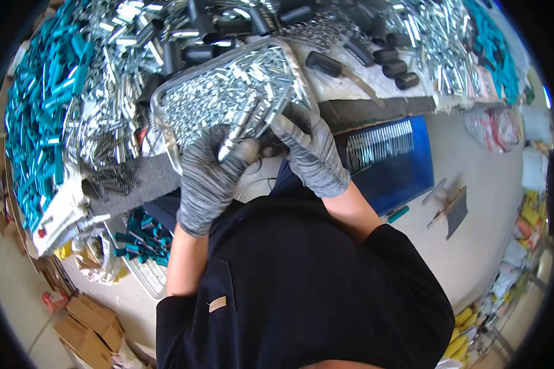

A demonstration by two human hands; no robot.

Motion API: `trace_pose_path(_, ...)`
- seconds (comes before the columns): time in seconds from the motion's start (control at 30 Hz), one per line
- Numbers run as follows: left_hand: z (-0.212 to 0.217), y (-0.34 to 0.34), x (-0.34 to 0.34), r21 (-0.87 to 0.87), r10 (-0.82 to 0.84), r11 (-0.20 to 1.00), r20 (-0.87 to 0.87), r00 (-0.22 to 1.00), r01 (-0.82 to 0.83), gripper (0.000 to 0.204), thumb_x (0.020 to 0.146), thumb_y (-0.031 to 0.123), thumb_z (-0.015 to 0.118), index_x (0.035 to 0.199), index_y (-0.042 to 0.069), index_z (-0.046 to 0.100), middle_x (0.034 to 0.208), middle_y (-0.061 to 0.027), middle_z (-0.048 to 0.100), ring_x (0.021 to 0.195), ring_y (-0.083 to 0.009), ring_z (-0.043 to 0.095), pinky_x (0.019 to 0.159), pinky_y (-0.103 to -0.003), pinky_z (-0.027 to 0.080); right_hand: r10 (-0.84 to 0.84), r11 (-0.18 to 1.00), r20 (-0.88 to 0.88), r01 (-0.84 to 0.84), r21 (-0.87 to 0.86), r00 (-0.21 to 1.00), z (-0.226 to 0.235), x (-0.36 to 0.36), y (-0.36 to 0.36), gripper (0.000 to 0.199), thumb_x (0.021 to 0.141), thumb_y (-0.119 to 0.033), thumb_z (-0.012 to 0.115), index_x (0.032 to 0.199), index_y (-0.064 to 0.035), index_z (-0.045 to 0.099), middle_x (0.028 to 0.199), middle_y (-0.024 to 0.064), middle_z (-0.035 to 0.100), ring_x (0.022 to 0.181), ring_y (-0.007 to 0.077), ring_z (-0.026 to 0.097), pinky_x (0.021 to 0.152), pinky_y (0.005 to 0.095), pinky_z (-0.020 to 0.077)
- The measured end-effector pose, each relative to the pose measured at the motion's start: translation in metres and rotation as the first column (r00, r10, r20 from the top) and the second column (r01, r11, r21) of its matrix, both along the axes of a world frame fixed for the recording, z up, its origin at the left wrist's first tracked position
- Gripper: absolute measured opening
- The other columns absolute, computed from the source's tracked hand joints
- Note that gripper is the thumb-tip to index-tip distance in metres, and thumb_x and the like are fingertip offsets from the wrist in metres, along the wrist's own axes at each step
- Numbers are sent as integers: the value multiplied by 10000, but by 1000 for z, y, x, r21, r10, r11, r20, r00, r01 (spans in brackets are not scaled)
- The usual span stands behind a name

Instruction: Assembling metal rods into blue plastic handles at a manual workstation.

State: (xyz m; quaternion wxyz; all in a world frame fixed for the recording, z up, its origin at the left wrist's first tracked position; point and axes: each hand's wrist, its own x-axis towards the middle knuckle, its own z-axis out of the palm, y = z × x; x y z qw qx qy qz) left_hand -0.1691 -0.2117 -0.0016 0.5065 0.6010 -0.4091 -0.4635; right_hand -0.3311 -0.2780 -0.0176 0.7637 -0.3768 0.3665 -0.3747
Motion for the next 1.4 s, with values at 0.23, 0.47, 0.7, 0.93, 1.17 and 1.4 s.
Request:
trace_pose_path(0.23,11,28,51,201,41,979,17,999,-43,190,811,172,750,876,3,692,750,-18,649,680,-78,546,622,-259,449,167,974,-112,-181,-137,980,9,35,-2,397,936,-384,590,1051,-3,591,829,81,656,676,128,649,555,213,527)
trace_pose_path(0.47,8,40,65,149,93,986,-83,992,-80,209,868,218,701,878,15,650,649,-9,586,585,-67,511,523,-243,397,-54,965,-88,29,-262,995,13,30,-11,296,931,-293,617,1055,-26,589,881,93,674,691,136,651,534,207,514)
trace_pose_path(0.7,12,45,79,151,-46,988,22,999,42,181,915,164,616,886,-7,670,662,-25,599,581,-77,542,536,-245,424,-340,880,-92,282,-381,936,15,8,-37,317,912,-340,640,1015,-42,604,825,63,664,656,91,617,514,177,443)
trace_pose_path(0.93,4,36,63,95,-60,995,216,975,40,212,856,177,678,930,-22,686,738,-93,680,680,-137,627,640,-290,489,-60,985,-72,47,-167,996,14,35,-16,225,927,-267,628,1031,-69,604,865,69,666,643,74,589,490,182,438)
trace_pose_path(1.17,6,34,52,-53,18,999,258,966,-5,192,844,153,692,938,-15,691,730,-82,676,685,-118,631,650,-277,499,73,982,-125,-94,-166,989,18,27,-20,254,915,-305,641,1010,-70,620,874,53,668,661,67,595,524,179,448)
trace_pose_path(1.4,15,28,61,253,-87,960,-145,986,122,151,867,133,672,836,-12,698,635,-32,629,594,-89,575,557,-235,445,10,911,-224,-101,-399,975,15,33,-15,297,894,-313,662,1004,-36,663,934,42,665,707,57,581,591,181,491)
